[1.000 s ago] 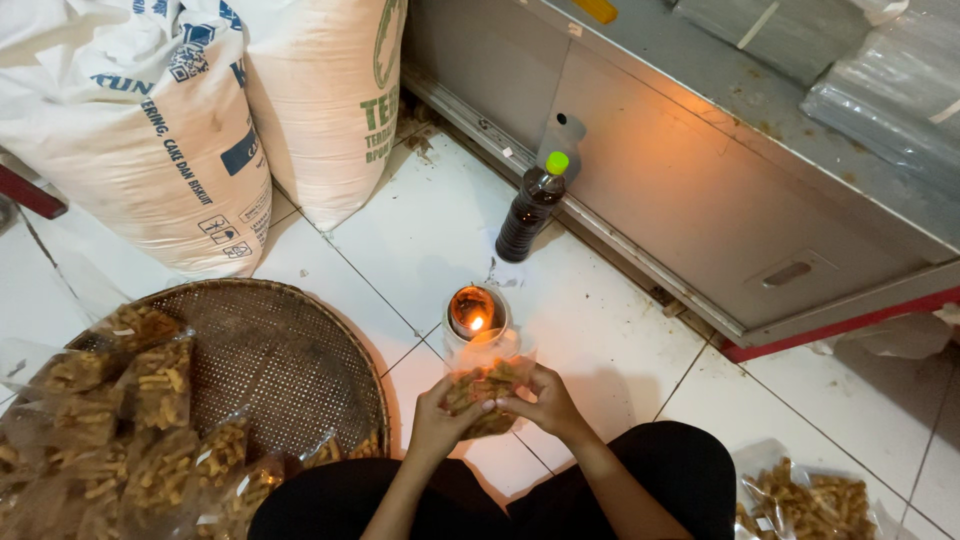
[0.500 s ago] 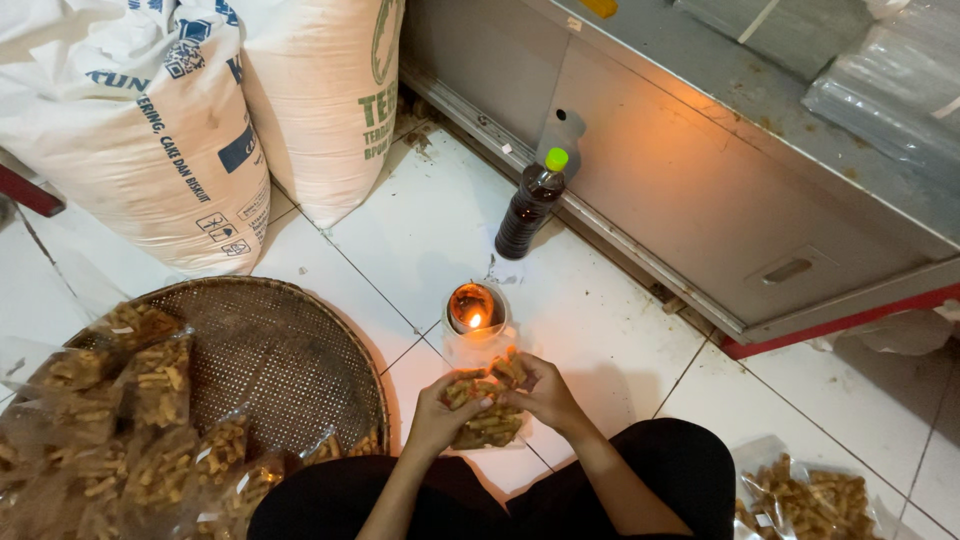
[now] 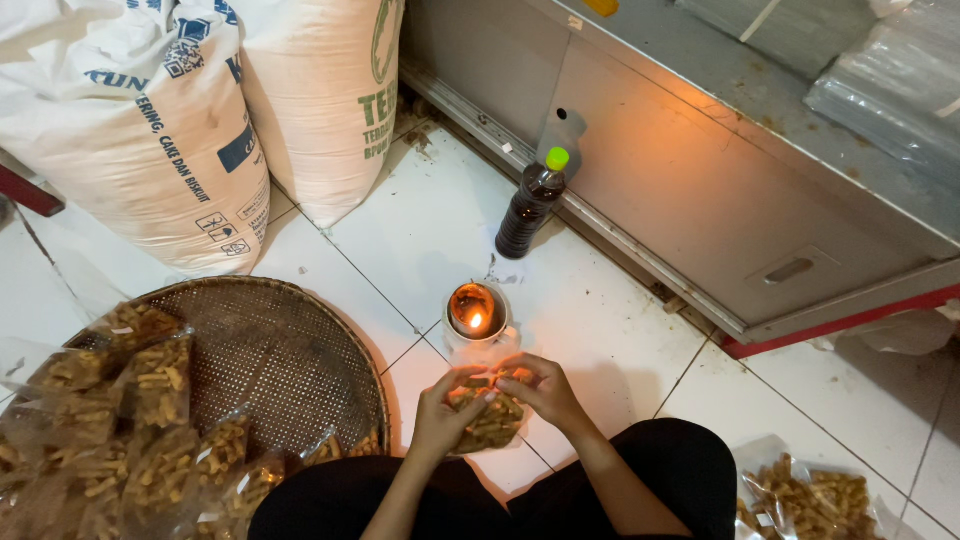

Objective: The person sits on the floor and seals open plastic bags of dried snack pieces by passing the bag opening over a lit candle flame to melt it closed, then sets the sealed bag aside and picks up the next open bag, repeating this across several bags.

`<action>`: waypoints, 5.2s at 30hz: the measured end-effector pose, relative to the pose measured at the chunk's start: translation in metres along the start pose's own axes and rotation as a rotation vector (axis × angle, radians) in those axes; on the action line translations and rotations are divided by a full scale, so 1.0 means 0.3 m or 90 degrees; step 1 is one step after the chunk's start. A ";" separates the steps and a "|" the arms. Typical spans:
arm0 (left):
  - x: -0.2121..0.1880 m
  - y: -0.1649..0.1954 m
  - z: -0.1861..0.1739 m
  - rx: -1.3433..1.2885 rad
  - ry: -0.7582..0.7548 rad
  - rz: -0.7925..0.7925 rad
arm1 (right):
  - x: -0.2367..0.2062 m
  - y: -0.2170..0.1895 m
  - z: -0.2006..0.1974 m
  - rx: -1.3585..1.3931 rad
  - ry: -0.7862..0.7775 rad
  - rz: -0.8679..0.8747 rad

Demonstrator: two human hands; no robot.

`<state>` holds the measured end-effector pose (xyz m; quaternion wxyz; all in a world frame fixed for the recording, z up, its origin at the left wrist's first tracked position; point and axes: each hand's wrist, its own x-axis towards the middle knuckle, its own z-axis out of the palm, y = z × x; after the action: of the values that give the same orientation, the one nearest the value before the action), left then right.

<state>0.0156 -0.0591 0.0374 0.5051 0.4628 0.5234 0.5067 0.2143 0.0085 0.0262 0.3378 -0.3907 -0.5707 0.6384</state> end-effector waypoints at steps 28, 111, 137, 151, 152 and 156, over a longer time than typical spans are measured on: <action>0.105 -0.134 -0.063 0.010 0.048 -0.009 | 0.063 -0.011 -0.037 -0.032 -0.035 0.028; 0.198 -0.073 -0.010 -0.152 0.075 -0.076 | 0.196 -0.101 -0.005 -0.084 -0.086 0.019; 0.216 -0.053 -0.034 -0.216 0.041 -0.134 | 0.197 -0.079 -0.010 -0.066 -0.060 0.017; 0.172 -0.034 -0.033 -0.146 -0.061 -0.031 | 0.186 -0.076 -0.054 -0.160 -0.110 -0.018; 0.165 -0.031 -0.027 -0.136 -0.074 -0.036 | 0.189 -0.077 -0.068 -0.154 -0.106 -0.010; 0.163 -0.056 -0.015 -0.119 -0.061 0.011 | 0.186 -0.079 -0.123 -0.106 -0.128 0.005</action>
<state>0.0087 -0.0116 0.0175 0.5662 0.4419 0.4452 0.5347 0.2205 0.0776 0.0420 0.2427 -0.3541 -0.6512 0.6258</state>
